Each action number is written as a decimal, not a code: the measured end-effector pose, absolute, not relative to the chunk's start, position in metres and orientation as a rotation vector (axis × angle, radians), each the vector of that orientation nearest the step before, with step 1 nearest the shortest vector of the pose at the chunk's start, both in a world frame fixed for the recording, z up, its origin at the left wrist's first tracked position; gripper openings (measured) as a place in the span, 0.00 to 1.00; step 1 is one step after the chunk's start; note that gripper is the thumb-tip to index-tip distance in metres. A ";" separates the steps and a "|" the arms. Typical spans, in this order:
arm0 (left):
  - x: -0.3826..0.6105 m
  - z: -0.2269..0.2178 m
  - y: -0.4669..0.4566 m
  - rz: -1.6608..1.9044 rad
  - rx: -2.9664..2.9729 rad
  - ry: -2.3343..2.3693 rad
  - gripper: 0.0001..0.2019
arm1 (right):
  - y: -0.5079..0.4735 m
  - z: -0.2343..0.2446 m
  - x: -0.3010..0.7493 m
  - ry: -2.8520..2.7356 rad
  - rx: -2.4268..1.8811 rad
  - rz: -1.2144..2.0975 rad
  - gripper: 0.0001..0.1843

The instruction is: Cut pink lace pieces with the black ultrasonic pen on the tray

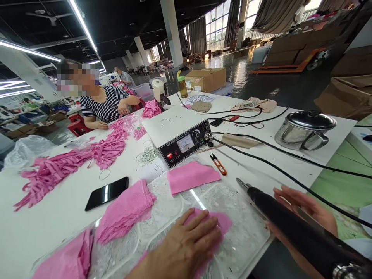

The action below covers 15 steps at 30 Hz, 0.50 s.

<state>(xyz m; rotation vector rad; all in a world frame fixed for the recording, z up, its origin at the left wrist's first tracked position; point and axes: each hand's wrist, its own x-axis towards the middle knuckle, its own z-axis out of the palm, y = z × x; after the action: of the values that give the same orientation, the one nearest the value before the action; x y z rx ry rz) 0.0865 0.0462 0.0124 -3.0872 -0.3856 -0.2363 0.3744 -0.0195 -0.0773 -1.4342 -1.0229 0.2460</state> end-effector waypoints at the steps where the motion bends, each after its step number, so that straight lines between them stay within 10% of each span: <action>1: 0.088 0.012 0.048 -0.227 -3.110 -0.381 0.17 | -0.017 -0.075 0.370 -0.986 -1.396 0.273 0.34; 15: 0.087 0.004 0.049 -0.176 -3.187 -0.405 0.18 | 0.012 -0.012 0.349 -0.528 -1.041 0.314 0.14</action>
<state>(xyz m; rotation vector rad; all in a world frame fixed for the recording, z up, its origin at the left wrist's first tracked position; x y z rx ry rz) 0.0868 0.0485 0.0042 -3.1871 -0.4047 -0.1759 0.3493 0.0119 -0.0117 -1.0410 -0.5279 0.3143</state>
